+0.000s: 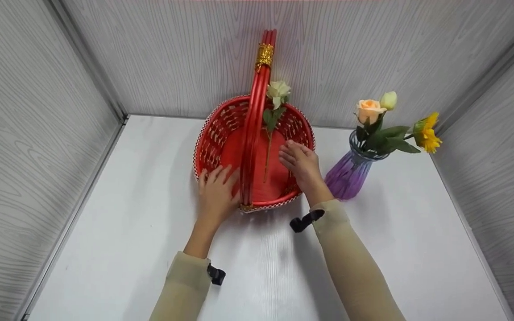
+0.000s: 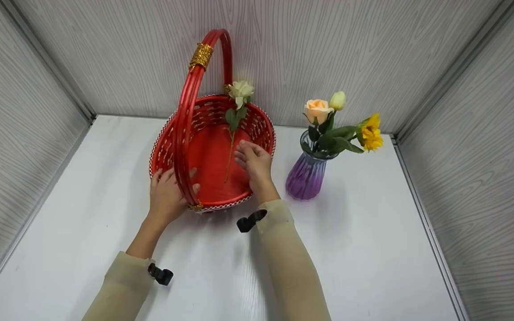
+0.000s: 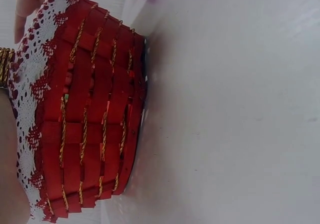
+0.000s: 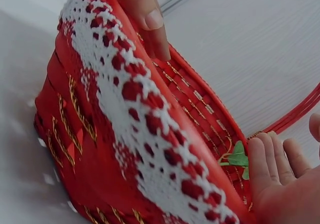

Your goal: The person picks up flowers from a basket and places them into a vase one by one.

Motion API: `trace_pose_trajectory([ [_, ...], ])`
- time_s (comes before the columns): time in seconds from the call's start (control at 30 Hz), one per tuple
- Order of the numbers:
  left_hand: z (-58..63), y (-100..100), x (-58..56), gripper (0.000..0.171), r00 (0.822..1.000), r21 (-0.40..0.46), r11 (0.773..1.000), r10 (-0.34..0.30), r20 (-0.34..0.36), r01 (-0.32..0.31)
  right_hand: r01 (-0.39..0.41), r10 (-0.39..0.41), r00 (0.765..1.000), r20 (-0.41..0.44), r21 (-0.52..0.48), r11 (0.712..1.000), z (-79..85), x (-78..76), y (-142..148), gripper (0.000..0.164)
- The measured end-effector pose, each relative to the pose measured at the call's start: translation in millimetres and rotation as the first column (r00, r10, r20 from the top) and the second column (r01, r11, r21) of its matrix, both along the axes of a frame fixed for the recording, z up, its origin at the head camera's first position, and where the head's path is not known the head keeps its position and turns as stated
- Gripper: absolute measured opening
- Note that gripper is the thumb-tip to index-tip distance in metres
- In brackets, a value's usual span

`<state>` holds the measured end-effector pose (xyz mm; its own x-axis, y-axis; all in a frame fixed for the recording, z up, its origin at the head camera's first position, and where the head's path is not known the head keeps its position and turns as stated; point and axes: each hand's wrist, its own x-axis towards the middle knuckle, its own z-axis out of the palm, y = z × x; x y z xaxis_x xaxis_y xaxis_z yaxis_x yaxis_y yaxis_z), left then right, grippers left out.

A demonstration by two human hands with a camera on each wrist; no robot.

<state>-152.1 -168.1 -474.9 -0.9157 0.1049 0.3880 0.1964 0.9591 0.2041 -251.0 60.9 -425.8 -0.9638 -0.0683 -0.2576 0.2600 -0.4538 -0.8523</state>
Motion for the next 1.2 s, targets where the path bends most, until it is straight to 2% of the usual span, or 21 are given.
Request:
trace_pose_trajectory([
  [0.1,1.4,1.2,-1.7,0.051,1.0,-0.018,1.0,0.011,0.013,-0.011,-0.005,0.005,1.0,0.021,-0.012,1.0,-0.9,-4.8,-4.6,0.036],
  [0.27,1.7,3.3,-2.3,0.049,1.0,-0.012,1.0,0.011,0.024,-0.011,-0.007,0.008,0.998,0.059,-0.019,1.0,-6.2,-9.6,-9.5,0.027],
  [0.5,0.1,3.6,-1.3,0.046,0.998,0.01,1.0,-0.007,-0.057,0.008,0.0,-0.002,0.995,0.098,0.015,1.0,-12.5,-14.6,-13.5,0.039],
  [0.67,-1.9,1.9,-1.1,0.046,0.996,0.016,1.0,-0.004,-0.086,0.006,-0.037,0.032,0.986,0.164,0.026,0.999,-14.5,-21.0,-16.6,0.041],
  [0.9,-0.1,2.1,-1.9,0.048,0.998,0.004,1.0,-0.003,-0.061,0.003,-0.018,0.04,0.974,0.225,-0.099,0.995,-15.5,-25.0,-15.4,0.045],
  [1.2,-1.1,2.0,-1.5,0.05,1.0,-0.002,1.0,0.009,-0.029,-0.009,0.019,0.033,0.956,0.29,-0.175,0.984,-4.9,-33.5,-15.7,0.049],
])
